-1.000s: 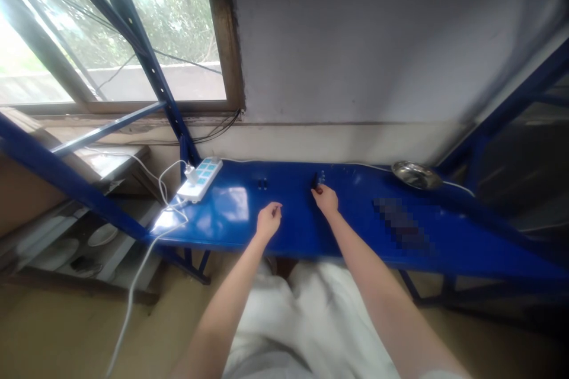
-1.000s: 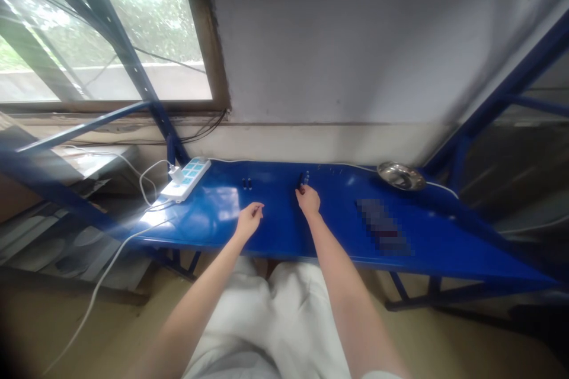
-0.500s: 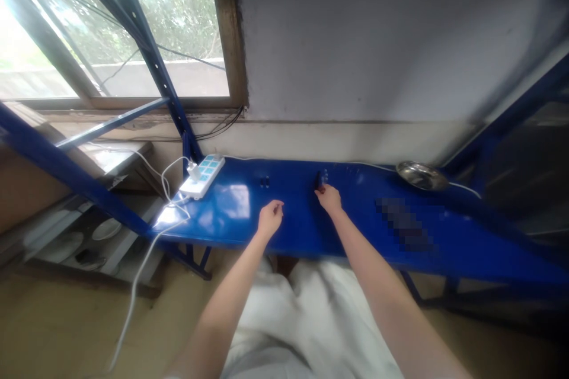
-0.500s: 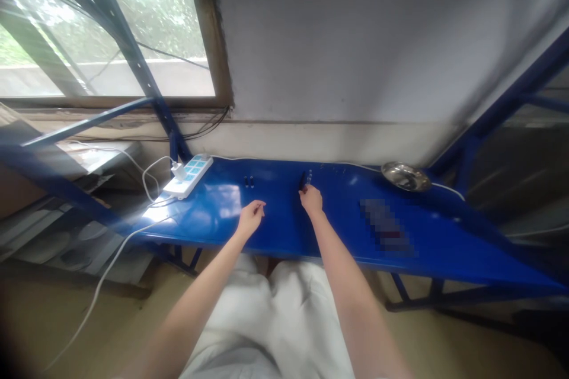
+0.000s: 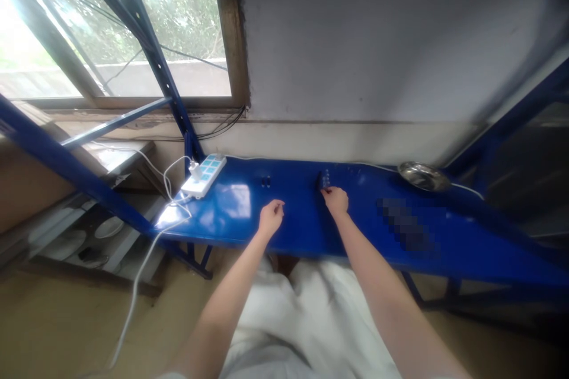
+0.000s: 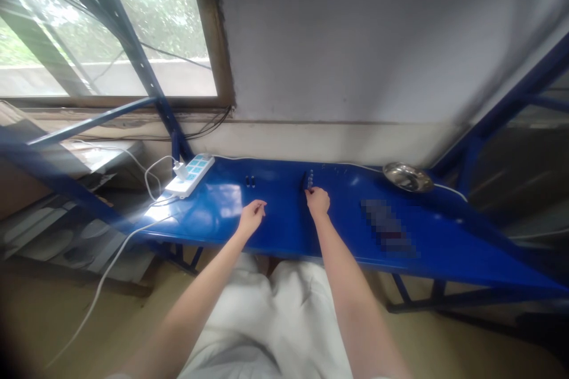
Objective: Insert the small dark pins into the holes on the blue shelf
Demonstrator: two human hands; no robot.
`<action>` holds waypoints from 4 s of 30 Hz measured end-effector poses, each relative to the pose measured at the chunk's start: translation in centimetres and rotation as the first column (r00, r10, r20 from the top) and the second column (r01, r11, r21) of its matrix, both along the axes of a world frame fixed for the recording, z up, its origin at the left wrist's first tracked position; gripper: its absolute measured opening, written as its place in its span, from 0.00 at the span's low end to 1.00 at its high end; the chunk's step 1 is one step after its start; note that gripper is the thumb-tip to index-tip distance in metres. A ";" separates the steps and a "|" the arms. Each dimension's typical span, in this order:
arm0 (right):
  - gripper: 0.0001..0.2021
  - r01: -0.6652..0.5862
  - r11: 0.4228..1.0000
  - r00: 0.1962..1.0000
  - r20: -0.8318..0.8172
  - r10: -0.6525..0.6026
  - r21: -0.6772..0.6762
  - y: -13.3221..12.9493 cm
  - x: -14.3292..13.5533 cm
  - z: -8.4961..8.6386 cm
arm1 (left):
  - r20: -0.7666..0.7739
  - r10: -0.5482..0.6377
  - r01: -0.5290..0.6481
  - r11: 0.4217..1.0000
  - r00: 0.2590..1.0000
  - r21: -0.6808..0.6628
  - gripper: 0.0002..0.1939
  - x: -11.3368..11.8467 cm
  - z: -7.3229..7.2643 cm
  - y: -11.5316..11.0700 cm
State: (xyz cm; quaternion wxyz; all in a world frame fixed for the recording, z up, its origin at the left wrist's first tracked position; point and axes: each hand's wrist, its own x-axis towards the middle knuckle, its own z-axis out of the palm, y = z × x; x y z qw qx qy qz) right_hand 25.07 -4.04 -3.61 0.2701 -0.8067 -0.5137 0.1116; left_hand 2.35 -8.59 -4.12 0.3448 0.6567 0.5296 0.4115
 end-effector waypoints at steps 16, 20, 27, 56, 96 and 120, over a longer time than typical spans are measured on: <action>0.16 0.023 1.000 0.997 -0.076 -0.022 0.012 -0.1 0.1 -0.3 | -0.024 0.006 -0.006 1.000 1.000 0.003 0.12 0.0 0.0 0.1; 0.19 0.013 0.996 0.993 -0.116 -0.003 0.087 -0.7 0.0 -0.8 | -0.033 0.010 -0.009 1.000 0.999 0.003 0.12 0.0 0.0 0.1; 0.19 0.185 0.947 0.916 -0.395 -0.070 0.261 -2.9 -1.2 -0.9 | -0.045 0.015 -0.015 1.000 0.999 0.015 0.12 0.0 -0.2 0.2; 0.16 0.155 0.839 0.869 -0.476 0.135 0.522 -6.0 -3.3 -1.0 | -0.747 0.034 -0.188 0.975 0.664 -0.122 0.28 1.3 5.3 7.8; 0.16 -0.307 0.777 0.643 -0.482 0.595 0.549 -6.9 -10.2 8.1 | 0.497 0.057 0.038 0.983 0.866 -0.179 0.18 -0.4 8.8 -1.6; 0.13 -0.345 0.830 0.784 -0.352 0.512 0.439 -6.3 -8.7 6.3 | 0.511 0.170 -0.163 0.985 0.843 -0.057 0.13 -0.2 3.9 -0.1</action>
